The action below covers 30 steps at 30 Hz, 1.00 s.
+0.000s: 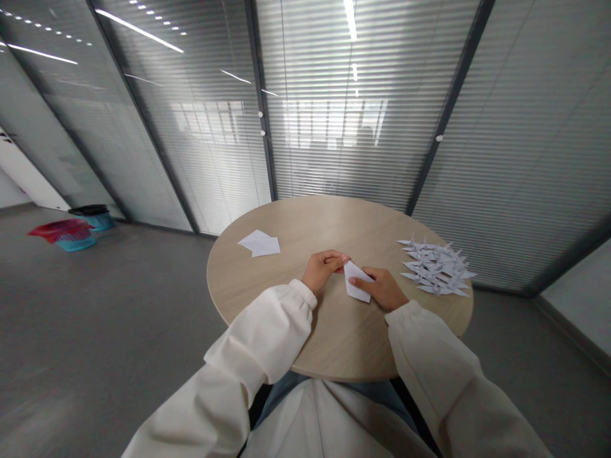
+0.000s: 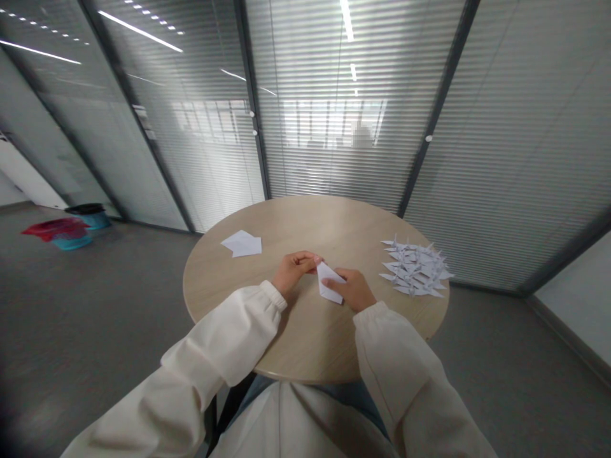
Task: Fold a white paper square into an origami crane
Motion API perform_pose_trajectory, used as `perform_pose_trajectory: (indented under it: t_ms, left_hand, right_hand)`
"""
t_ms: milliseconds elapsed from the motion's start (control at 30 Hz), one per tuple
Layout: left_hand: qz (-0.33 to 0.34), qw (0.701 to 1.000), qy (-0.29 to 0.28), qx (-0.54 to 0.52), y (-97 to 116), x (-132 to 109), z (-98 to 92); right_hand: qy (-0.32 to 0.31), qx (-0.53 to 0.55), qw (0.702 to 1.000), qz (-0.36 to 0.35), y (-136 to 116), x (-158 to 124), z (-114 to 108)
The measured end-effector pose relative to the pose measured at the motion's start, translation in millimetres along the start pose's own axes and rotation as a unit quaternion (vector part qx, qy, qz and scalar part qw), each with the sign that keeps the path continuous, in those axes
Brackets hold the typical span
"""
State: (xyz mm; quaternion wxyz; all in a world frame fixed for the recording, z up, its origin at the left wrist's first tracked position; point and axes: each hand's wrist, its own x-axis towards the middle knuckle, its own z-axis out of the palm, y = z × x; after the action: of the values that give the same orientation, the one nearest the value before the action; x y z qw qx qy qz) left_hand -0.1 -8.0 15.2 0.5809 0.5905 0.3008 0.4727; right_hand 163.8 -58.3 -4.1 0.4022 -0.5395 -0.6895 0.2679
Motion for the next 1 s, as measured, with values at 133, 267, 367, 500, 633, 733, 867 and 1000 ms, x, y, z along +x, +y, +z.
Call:
perform_pose_trajectory:
  t_ms: [133, 267, 367, 500, 633, 733, 867, 1000]
  left_hand:
    - [-0.004, 1.000, 0.002, -0.009, 2.2, -0.9, 0.7]
    - [-0.003, 1.000, 0.015, -0.010, 2.9, -1.7, 1.0]
    - [0.003, 1.000, 0.019, -0.010, 2.3, -2.1, 0.4]
    - [0.003, 1.000, 0.003, -0.013, 1.7, -1.8, -0.1]
    - [-0.010, 1.000, -0.013, -0.020, 2.1, -1.7, 0.9]
    - [-0.021, 0.999, -0.019, -0.024, 2.9, -2.1, 2.1]
    - [-0.023, 1.000, -0.008, -0.014, 2.0, -2.0, 2.7]
    - [-0.023, 1.000, 0.001, -0.019, -2.1, -0.4, 2.3]
  right_hand:
    - [-0.004, 0.004, 1.000, -0.003, -0.2, -0.2, -0.2]
    - [-0.018, 0.002, 1.000, -0.005, -1.7, -0.4, -1.1]
    - [-0.022, 0.004, 1.000, -0.008, -2.9, -0.5, -1.6]
    - [-0.019, 0.005, 1.000, -0.007, -4.1, -0.6, -1.9]
    - [-0.012, 0.008, 1.000, 0.006, -4.4, -0.4, -1.7]
    - [-0.012, 0.016, 1.000, 0.012, -4.4, -0.2, -1.2]
    - [-0.007, 0.021, 1.000, 0.011, -4.5, -0.4, -0.7]
    - [-0.011, 0.023, 1.000, 0.010, -4.3, -0.6, -0.8]
